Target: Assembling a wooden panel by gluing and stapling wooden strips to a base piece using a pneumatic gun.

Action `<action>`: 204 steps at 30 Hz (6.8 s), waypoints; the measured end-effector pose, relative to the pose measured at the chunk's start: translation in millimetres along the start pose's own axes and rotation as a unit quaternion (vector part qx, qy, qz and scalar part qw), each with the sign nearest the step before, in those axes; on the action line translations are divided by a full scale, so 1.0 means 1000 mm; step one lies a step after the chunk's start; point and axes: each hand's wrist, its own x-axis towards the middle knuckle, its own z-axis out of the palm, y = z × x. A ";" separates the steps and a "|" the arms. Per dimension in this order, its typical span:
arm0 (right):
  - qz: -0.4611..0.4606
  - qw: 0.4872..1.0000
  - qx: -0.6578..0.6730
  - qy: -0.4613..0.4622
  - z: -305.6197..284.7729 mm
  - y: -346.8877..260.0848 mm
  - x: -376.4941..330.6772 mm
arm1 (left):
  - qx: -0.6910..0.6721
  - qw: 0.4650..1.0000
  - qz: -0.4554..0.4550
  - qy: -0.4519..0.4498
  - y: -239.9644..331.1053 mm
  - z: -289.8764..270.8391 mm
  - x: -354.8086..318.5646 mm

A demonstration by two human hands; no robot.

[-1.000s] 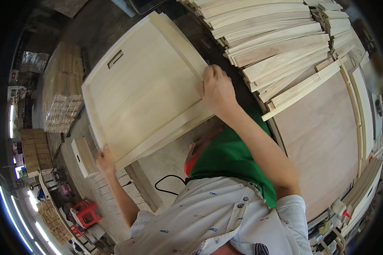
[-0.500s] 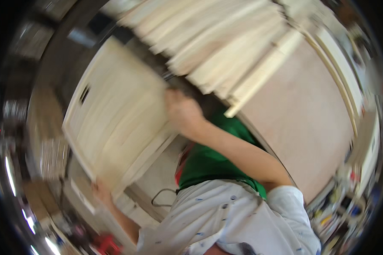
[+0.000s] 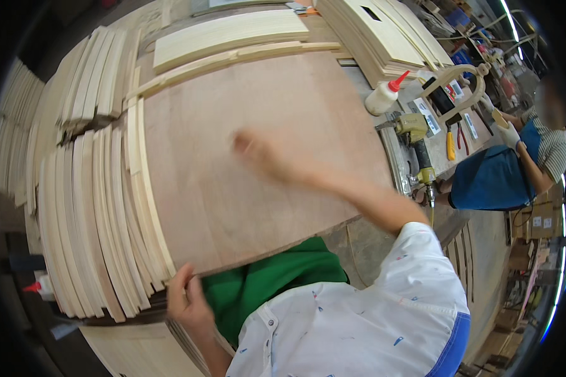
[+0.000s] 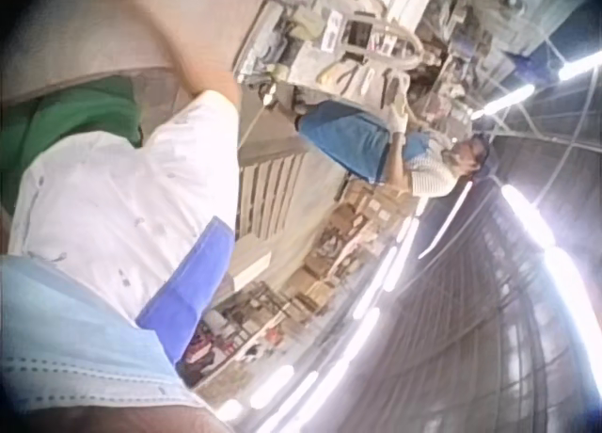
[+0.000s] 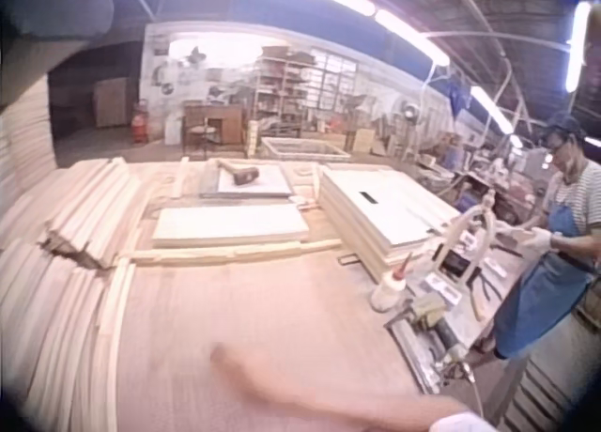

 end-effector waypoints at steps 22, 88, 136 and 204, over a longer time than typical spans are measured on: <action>0.435 0.811 -0.360 0.152 -0.347 0.322 0.166 | 0.043 0.985 0.126 -0.110 0.003 0.109 0.093; 0.189 0.769 -0.607 -0.072 -0.195 0.347 0.233 | 0.154 0.984 0.045 -0.071 -0.009 0.206 0.533; 0.287 0.909 0.098 0.284 -0.089 0.064 -0.177 | 0.144 0.990 0.003 -0.006 -0.019 0.001 0.070; 0.310 0.917 0.073 0.239 -0.077 0.102 -0.148 | 0.192 0.894 0.345 -0.212 -0.028 0.049 0.062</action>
